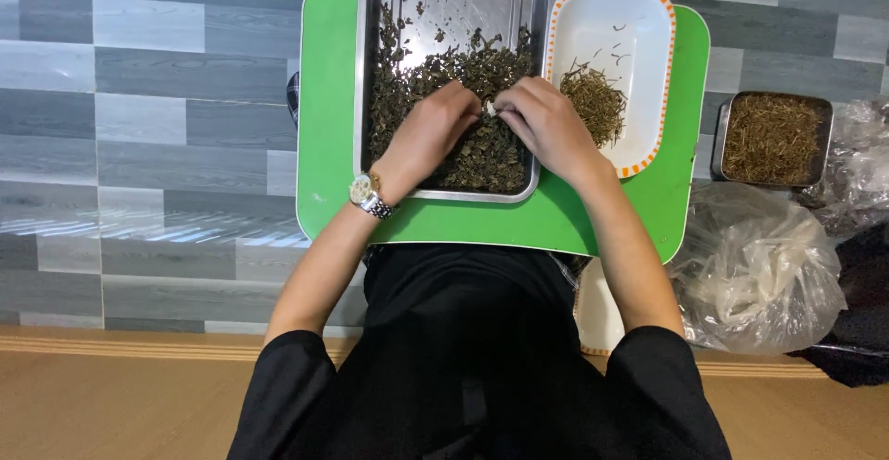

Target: The person sits at a low green table and uses both hands to sort through dried green leaves on a metal tray. They pick out specific pieces and place them into a white rectangular dish with an orange patterned rim.

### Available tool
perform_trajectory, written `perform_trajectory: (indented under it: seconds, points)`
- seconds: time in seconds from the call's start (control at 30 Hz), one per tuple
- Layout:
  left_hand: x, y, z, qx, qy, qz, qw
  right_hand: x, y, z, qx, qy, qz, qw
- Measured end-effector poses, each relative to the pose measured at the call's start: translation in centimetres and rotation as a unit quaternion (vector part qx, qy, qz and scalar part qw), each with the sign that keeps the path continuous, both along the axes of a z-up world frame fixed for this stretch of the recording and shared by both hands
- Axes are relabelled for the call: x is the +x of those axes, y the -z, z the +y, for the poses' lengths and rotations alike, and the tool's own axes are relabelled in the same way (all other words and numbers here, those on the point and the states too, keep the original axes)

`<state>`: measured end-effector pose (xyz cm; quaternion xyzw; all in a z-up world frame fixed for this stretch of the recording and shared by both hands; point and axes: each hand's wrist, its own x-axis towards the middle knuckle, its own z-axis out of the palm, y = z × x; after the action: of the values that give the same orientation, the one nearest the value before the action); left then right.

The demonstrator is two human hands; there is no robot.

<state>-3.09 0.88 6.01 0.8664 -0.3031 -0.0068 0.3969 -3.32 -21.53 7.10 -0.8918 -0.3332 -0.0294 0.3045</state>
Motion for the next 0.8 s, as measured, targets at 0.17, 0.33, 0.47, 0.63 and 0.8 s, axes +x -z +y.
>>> perform_trajectory:
  seconds: [0.17,0.33,0.47,0.63,0.8]
  points:
    - [-0.5,-0.5,-2.6,-0.012,0.029,-0.007,0.999,-1.8,-0.4,-2.6,0.027,0.040,-0.020,0.999]
    - [-1.1,-1.0,-6.9,-0.027,0.046,-0.021,0.998,-4.1,-0.5,-5.5,0.040,0.121,-0.021,0.992]
    - [-1.8,-0.5,-10.5,-0.022,0.045,-0.050,0.998,-5.6,0.5,-8.2,0.053,0.193,-0.017,0.980]
    - [-2.6,-2.3,-12.7,-0.022,0.050,-0.041,0.998,-6.7,1.1,-10.1,0.062,0.229,-0.047,0.970]
    - [-3.2,-2.7,-13.6,-0.040,0.050,-0.019,0.998,-7.0,2.4,-11.5,0.033,0.255,-0.080,0.963]
